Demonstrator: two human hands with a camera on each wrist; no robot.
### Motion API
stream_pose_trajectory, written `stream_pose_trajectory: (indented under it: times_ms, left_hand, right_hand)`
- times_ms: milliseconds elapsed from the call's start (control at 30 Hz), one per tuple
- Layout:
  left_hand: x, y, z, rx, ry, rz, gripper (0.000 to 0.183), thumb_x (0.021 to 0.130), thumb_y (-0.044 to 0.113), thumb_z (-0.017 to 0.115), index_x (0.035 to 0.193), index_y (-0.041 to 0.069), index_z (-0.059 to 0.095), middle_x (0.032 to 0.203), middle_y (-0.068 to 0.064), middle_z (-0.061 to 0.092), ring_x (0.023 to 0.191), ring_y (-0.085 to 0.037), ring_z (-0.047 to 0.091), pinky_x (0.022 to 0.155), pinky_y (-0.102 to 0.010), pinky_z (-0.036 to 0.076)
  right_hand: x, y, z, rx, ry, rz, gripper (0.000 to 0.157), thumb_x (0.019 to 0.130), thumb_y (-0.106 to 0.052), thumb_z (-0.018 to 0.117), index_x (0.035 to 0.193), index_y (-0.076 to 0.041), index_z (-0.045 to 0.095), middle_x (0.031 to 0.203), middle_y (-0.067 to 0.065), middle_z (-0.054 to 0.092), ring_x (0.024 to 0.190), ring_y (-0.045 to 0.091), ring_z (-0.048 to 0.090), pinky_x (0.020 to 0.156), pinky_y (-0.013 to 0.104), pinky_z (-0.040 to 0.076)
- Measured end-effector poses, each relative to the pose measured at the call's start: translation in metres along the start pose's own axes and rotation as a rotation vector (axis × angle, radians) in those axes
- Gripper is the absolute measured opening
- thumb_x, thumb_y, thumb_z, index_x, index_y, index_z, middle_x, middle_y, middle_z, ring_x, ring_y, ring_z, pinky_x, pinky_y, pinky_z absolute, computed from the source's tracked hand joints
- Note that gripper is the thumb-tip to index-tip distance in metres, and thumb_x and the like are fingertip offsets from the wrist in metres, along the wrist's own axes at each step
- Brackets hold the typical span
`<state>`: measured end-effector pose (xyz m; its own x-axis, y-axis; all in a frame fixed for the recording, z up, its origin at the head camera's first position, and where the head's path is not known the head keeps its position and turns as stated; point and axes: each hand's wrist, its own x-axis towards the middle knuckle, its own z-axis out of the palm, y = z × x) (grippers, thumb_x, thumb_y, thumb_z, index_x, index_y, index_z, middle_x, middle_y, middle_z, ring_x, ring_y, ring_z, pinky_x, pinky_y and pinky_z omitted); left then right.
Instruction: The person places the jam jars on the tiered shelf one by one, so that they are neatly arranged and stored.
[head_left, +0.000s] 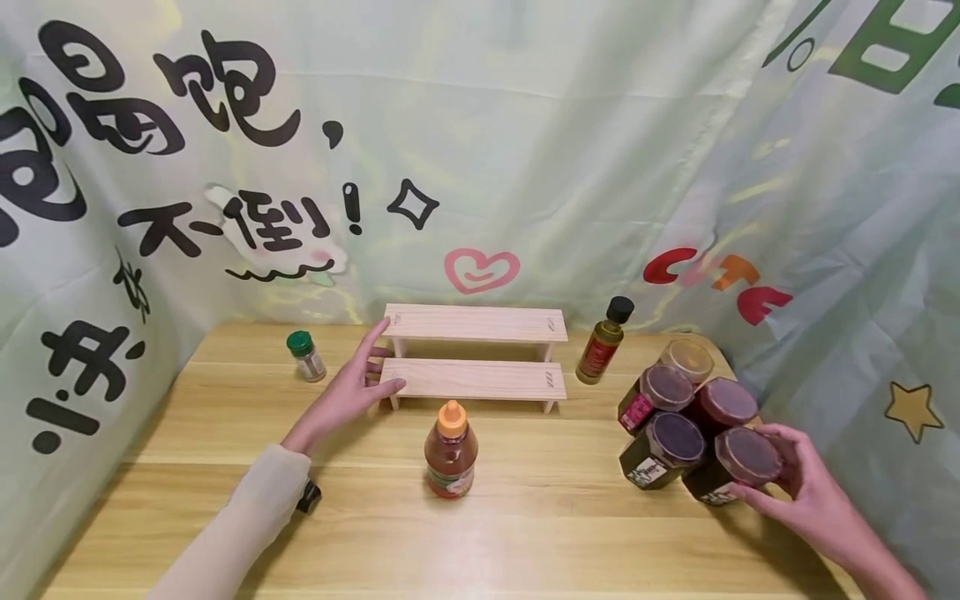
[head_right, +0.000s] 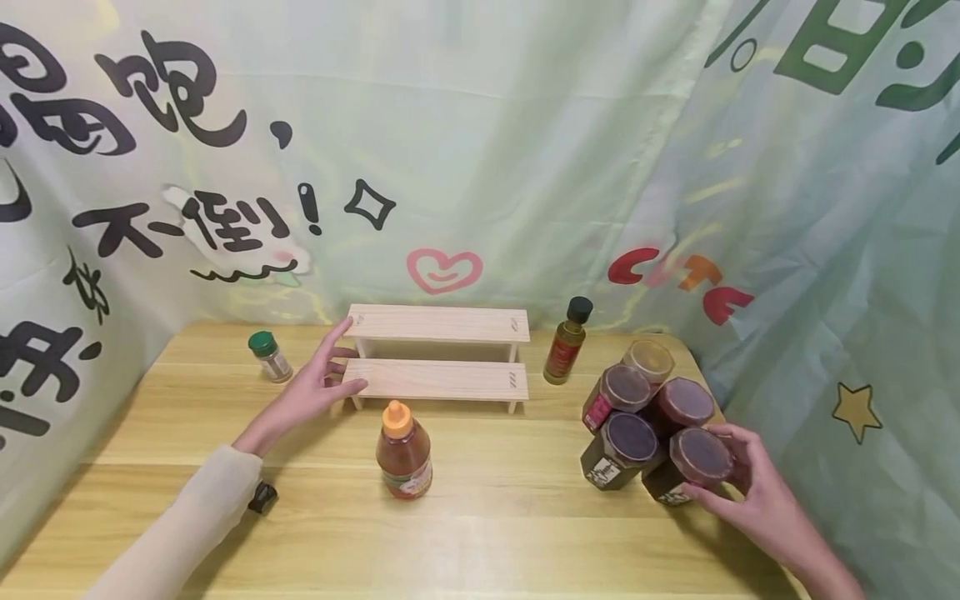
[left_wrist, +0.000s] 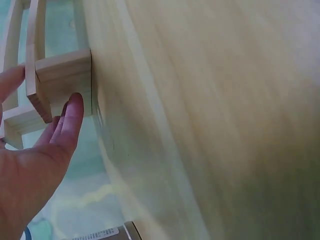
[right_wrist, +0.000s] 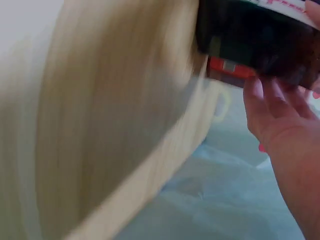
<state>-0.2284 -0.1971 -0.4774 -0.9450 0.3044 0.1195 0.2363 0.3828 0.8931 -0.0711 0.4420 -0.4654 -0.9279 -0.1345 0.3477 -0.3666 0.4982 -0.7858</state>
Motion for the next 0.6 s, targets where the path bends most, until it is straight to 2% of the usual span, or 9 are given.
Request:
stream_pose_trajectory:
  times_ms: [100, 233, 367, 467, 600]
  left_hand:
    - [0.002, -0.006, 0.002, 0.019, 0.013, 0.012, 0.106, 0.102, 0.016, 0.081, 0.176, 0.040, 0.008, 0.148, -0.024, 0.055, 0.107, -0.032, 0.062, 0.086, -0.039, 0.056]
    - [0.003, -0.007, 0.004, 0.021, 0.020, 0.037, 0.106, 0.102, 0.010, 0.080, 0.176, 0.034, 0.009, 0.140, -0.025, 0.056, 0.098, -0.028, 0.058, 0.077, -0.033, 0.055]
    - [0.005, -0.008, 0.007, 0.025, 0.002, 0.049, 0.105, 0.103, 0.009, 0.079, 0.176, 0.033, 0.007, 0.136, -0.025, 0.055, 0.095, -0.028, 0.055, 0.075, -0.035, 0.054]
    - [0.005, -0.007, 0.007, 0.033, -0.004, 0.044, 0.105, 0.103, 0.011, 0.078, 0.175, 0.037, 0.006, 0.138, -0.025, 0.055, 0.095, -0.029, 0.055, 0.075, -0.038, 0.054]
    - [0.005, -0.006, 0.005, 0.055, -0.004, 0.047, 0.104, 0.104, 0.012, 0.078, 0.175, 0.042, 0.008, 0.140, -0.025, 0.054, 0.098, -0.031, 0.059, 0.078, -0.042, 0.055]
  right_hand:
    - [0.001, -0.005, 0.003, 0.043, 0.005, 0.026, 0.095, 0.074, 0.033, 0.080, 0.151, -0.004, 0.040, 0.138, -0.012, 0.063, 0.113, -0.001, 0.066, 0.092, 0.012, 0.053]
    - [-0.002, -0.011, 0.001, -0.118, 0.015, 0.088, 0.090, 0.077, 0.019, 0.090, 0.149, -0.006, 0.042, 0.132, -0.022, 0.063, 0.110, -0.006, 0.064, 0.090, 0.008, 0.051]
    - [-0.012, -0.017, -0.003, -0.217, 0.033, 0.177, 0.086, 0.079, 0.004, 0.096, 0.146, -0.015, 0.046, 0.126, -0.029, 0.062, 0.106, -0.011, 0.061, 0.085, 0.005, 0.048]
    - [-0.018, -0.020, -0.004, -0.226, 0.072, 0.200, 0.087, 0.079, 0.003, 0.097, 0.146, -0.020, 0.046, 0.124, -0.028, 0.062, 0.106, -0.011, 0.060, 0.086, 0.004, 0.046]
    - [-0.021, -0.030, -0.007, -0.213, 0.158, 0.196, 0.089, 0.079, 0.010, 0.094, 0.146, -0.026, 0.047, 0.123, -0.025, 0.063, 0.104, -0.009, 0.061, 0.088, 0.003, 0.044]
